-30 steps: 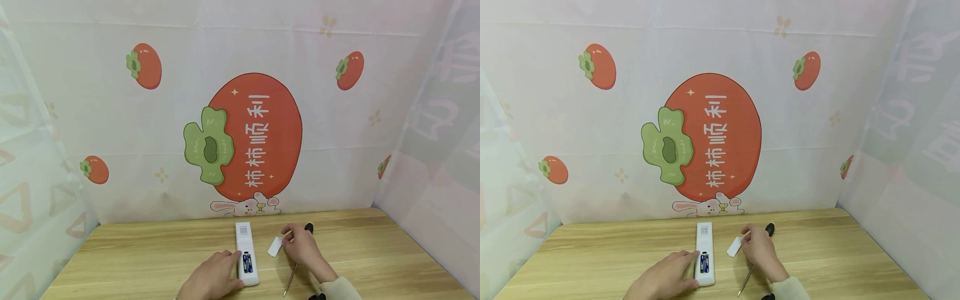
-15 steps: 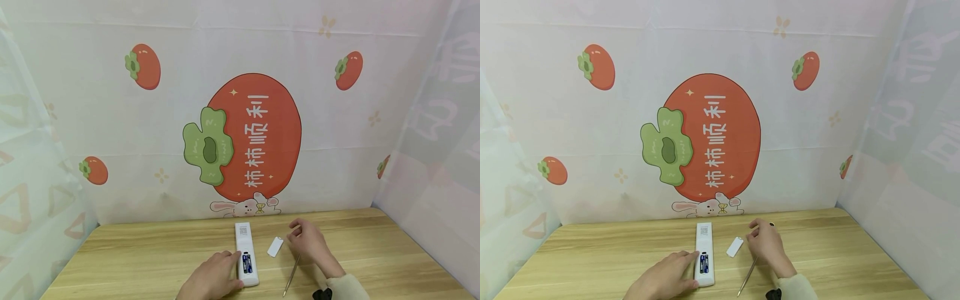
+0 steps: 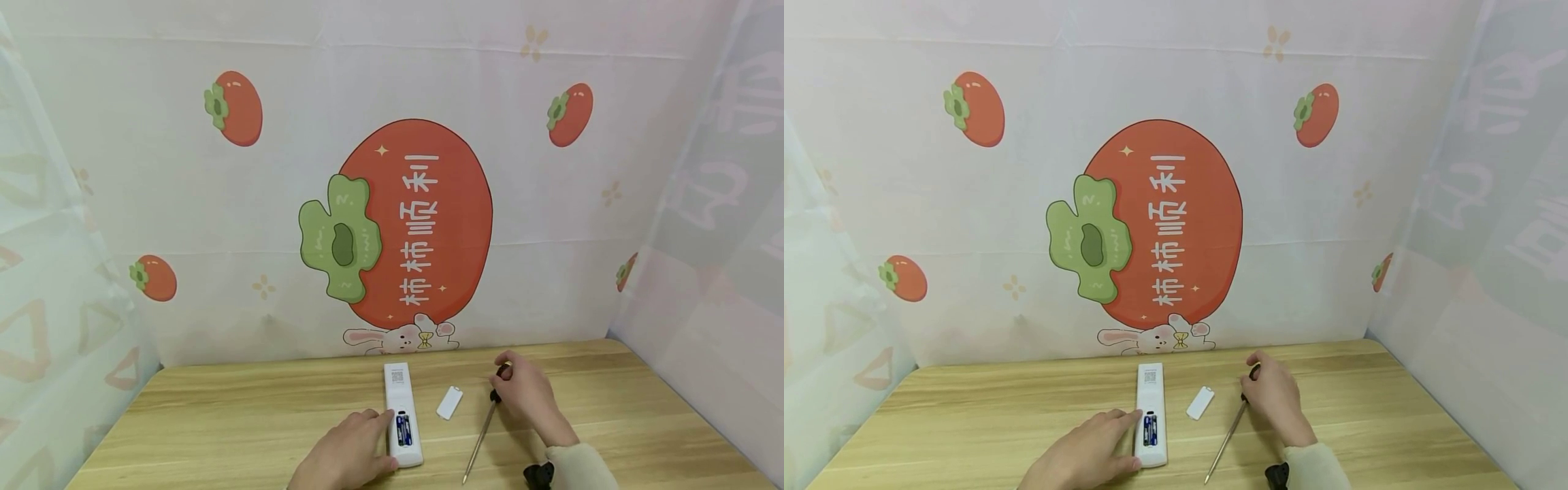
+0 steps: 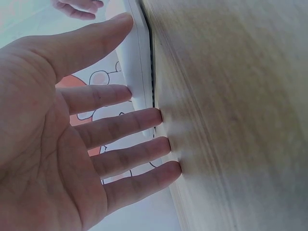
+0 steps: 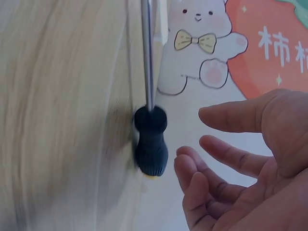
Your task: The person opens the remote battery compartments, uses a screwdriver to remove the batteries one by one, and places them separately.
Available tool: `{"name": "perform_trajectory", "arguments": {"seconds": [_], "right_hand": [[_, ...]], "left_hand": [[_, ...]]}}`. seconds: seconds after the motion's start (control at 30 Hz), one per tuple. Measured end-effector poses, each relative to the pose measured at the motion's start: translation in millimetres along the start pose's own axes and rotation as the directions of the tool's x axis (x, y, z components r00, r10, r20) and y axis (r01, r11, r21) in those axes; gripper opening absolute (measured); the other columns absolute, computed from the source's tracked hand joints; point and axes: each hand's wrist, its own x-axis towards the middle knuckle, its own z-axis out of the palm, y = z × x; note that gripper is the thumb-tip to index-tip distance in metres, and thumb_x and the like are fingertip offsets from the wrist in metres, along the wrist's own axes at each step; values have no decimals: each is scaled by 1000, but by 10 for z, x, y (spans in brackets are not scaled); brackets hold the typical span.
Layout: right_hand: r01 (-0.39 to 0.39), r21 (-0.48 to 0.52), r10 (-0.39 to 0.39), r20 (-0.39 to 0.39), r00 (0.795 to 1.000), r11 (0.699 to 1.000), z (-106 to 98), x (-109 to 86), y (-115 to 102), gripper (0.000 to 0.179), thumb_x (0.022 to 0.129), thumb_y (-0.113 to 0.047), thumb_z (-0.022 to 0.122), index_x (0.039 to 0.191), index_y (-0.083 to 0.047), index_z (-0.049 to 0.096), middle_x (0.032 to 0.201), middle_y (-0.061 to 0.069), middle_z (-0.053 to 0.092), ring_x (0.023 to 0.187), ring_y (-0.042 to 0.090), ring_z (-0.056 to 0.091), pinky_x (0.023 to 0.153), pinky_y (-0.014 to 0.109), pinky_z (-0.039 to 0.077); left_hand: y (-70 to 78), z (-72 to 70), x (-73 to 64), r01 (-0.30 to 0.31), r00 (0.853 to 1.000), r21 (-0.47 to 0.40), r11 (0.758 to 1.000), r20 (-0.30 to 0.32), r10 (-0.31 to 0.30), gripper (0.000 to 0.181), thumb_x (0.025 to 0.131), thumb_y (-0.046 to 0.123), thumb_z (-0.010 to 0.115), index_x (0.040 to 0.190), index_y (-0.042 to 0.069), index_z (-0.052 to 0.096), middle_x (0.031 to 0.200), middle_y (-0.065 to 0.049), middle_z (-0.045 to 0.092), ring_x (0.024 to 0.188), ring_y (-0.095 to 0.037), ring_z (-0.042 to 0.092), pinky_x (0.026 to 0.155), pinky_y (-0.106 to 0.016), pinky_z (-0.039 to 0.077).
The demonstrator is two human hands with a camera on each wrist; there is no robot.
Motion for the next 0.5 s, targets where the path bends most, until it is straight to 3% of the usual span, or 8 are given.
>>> {"name": "perform_trajectory", "arguments": {"seconds": [0.2,0.33,0.5], "right_hand": [[11,-65,-9,18,1000,998,2,37,92,39,92,-17,73,126,0,66,88,11,66,74,24,58,58,35,44],[30,-110,-27,30,999,993,12,47,128,43,93,-19,72,131,0,65,105,22,69,102,42,61,74,50,52],[54,-128,-43,82,996,990,23,47,151,45,98,-22,66,136,1,61,123,33,62,124,59,46,90,68,47]], "left_hand": [[-3,15,8,6,1000,-1,1000,4,-6,67,80,41,85,135,8,64,120,-11,66,105,-26,62,95,-50,53],[-8,20,8,9,1000,0,1000,2,-9,67,80,42,85,135,8,64,121,-11,66,105,-26,62,95,-50,54],[-2,18,8,16,1000,-2,1000,8,-16,67,81,41,85,135,8,64,122,-12,66,104,-26,61,95,-51,54]]}}
